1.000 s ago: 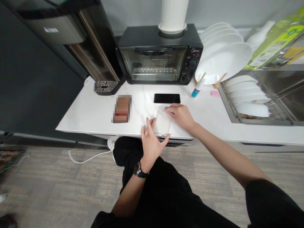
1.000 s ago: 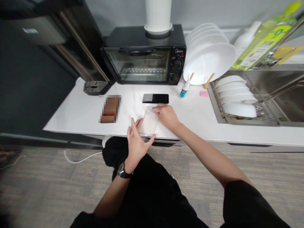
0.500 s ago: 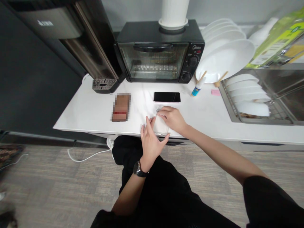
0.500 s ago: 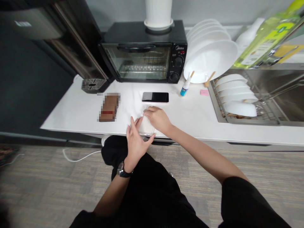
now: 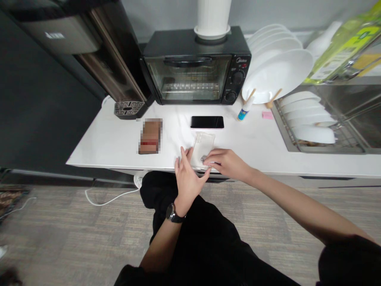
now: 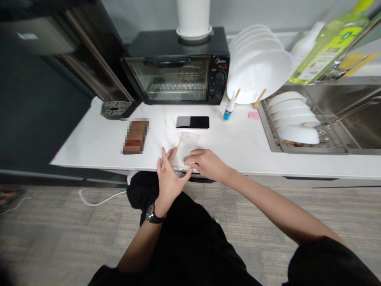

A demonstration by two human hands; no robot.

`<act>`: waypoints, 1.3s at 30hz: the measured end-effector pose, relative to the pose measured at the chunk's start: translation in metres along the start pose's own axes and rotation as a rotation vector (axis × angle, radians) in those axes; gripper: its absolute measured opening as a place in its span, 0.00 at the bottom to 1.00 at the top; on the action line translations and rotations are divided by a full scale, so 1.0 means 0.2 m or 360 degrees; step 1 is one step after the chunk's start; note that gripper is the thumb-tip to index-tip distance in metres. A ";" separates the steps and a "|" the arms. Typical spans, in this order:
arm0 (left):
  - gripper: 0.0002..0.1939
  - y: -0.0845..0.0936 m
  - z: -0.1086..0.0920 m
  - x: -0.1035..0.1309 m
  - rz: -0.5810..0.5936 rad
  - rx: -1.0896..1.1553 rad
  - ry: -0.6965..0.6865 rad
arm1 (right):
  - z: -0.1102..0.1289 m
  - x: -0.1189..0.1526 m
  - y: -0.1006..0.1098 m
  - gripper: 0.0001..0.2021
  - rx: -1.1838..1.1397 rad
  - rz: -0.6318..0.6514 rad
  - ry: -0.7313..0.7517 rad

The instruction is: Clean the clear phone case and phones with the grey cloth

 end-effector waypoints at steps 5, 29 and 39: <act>0.72 0.00 0.00 0.00 0.0007 0.0012 -0.0002 | -0.18 -0.07 0.09 0.11 0.0116 -0.0114 -0.0164; 0.70 -0.02 0.01 0.01 -0.0034 -0.0036 -0.0032 | -0.10 -0.29 -0.07 0.09 -0.0090 -0.0169 -0.0030; 0.66 -0.02 0.02 0.01 -0.0038 -0.0027 -0.0057 | 0.05 -0.02 -0.04 0.11 -0.0295 0.0006 0.0198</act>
Point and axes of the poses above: each hand's wrist, its own x-axis away from the middle knuckle, its own y-axis out of the back of the hand, z = x × y, the point moved 7 cm from there along -x, towards the middle knuckle, and after that the axes turned 6 degrees about x, right-handed, at the moved point
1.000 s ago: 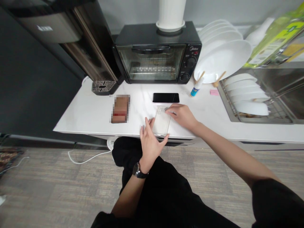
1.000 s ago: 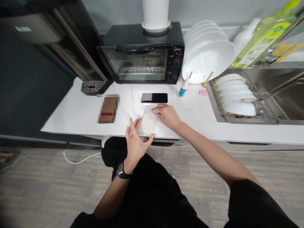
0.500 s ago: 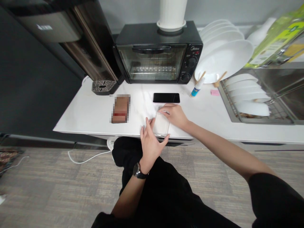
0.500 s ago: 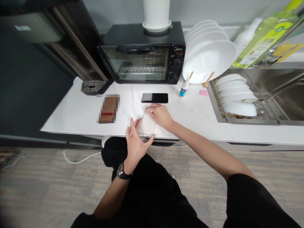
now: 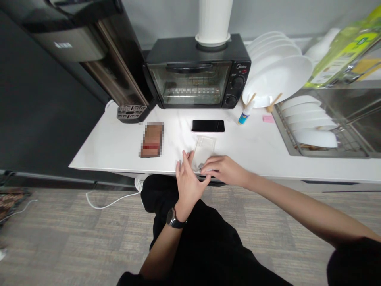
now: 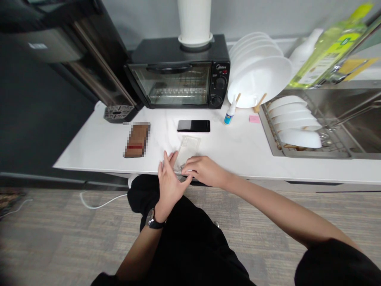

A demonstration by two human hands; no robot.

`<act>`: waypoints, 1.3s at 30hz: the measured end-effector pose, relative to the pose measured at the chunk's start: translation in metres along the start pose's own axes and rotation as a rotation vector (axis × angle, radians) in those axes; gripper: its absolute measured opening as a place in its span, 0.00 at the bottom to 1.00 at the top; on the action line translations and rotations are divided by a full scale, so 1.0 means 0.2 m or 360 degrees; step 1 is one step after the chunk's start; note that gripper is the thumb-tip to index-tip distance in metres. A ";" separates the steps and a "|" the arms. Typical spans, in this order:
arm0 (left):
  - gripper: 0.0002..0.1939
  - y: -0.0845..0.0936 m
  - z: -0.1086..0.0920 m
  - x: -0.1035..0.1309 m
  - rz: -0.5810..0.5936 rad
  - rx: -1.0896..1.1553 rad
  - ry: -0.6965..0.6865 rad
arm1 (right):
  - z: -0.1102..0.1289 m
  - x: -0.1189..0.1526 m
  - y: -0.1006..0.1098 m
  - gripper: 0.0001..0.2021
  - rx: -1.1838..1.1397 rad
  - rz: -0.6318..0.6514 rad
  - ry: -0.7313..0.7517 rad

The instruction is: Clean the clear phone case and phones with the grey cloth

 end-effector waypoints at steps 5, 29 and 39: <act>0.66 0.01 -0.02 -0.01 0.0019 -0.0010 0.0023 | -0.14 0.01 0.13 0.11 0.0217 -0.0132 -0.0191; 0.69 0.01 -0.01 -0.01 0.0026 -0.0032 0.0045 | -0.16 -0.23 -0.03 0.11 0.0238 -0.0155 -0.0317; 0.69 0.01 -0.01 -0.01 0.0060 -0.0001 0.0040 | 0.00 0.01 -0.01 0.13 0.0038 0.0024 -0.0173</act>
Point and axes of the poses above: each hand's wrist, its own x-axis away from the middle knuckle, its own y-axis out of the back of the hand, z = x × y, the point moved 7 cm from there along -x, towards the middle knuckle, and after that the axes turned 6 degrees about x, right-handed, at the moved point
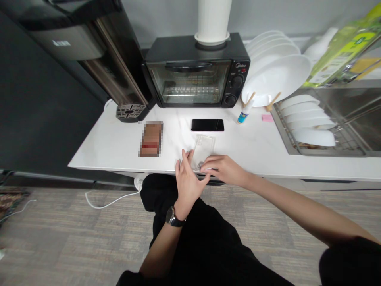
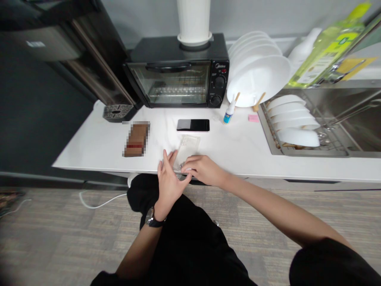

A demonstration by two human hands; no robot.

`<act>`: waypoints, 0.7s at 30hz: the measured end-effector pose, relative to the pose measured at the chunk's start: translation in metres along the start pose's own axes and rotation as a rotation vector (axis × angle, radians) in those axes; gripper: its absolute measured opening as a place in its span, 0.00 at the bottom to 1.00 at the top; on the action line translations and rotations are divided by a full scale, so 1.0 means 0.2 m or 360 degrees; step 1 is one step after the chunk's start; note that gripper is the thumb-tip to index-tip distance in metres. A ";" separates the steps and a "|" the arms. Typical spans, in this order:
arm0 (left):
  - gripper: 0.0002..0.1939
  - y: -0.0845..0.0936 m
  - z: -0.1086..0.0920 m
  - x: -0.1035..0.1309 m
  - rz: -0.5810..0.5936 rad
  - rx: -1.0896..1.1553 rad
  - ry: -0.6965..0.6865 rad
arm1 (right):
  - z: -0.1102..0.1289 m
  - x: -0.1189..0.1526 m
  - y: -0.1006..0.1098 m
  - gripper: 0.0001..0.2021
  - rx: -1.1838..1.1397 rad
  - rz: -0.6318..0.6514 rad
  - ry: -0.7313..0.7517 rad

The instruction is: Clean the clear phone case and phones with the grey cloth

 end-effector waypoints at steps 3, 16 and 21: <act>0.69 0.01 0.00 0.00 -0.0003 0.0013 0.0024 | -0.09 0.01 0.08 0.12 0.0095 -0.0113 -0.0078; 0.70 0.01 -0.01 -0.01 -0.0001 0.0030 0.0029 | -0.34 -0.26 0.17 0.11 0.0591 -0.0495 -0.0459; 0.68 0.01 -0.01 -0.01 0.0003 0.0018 0.0040 | -0.34 -0.29 0.14 0.11 0.0509 -0.0501 -0.0448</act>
Point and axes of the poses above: each hand's wrist, its own x-axis away from the middle knuckle, its own y-axis out of the back of the hand, z = x × y, the point moved 7 cm from there along -x, towards the middle knuckle, and after that the axes turned 6 degrees about x, right-handed, at the moved point
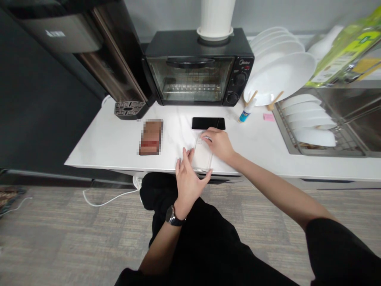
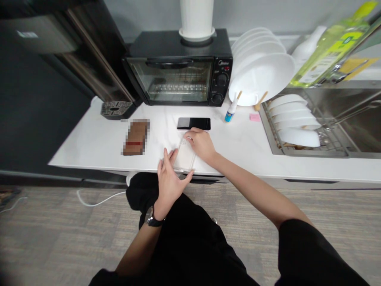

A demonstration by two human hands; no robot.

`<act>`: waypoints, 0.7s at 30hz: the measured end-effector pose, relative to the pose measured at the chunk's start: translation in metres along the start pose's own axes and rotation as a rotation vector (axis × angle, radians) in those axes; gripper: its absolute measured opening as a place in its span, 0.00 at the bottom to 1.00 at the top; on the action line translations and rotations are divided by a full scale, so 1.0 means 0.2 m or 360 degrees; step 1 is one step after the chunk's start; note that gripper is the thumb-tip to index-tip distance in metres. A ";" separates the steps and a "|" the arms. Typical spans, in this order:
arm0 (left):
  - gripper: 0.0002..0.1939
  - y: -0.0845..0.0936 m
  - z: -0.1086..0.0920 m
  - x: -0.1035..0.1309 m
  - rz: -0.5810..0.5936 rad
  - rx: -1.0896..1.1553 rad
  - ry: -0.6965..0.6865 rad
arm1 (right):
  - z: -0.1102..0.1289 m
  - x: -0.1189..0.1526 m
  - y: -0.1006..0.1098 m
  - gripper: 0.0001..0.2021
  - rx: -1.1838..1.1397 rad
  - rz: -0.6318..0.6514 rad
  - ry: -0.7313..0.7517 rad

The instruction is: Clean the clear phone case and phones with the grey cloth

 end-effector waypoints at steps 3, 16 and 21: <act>0.67 0.00 0.00 0.00 -0.0002 0.0008 0.0000 | 0.03 0.02 -0.02 0.10 -0.0147 0.0044 0.0029; 0.71 -0.01 0.01 0.01 0.0000 -0.0023 -0.0012 | 0.30 0.38 0.00 0.13 -0.0515 0.0552 0.0278; 0.68 -0.01 0.00 0.00 -0.0020 -0.0056 -0.0036 | 0.21 0.39 0.06 0.12 -0.0482 0.0441 0.0391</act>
Point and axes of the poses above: each hand's wrist, its own x-axis away from the middle knuckle, its own y-axis out of the back of the hand, z = x × y, the point moved 7 cm from there along -x, towards the middle knuckle, and after that the axes turned 6 degrees about x, right-handed, at the moved point
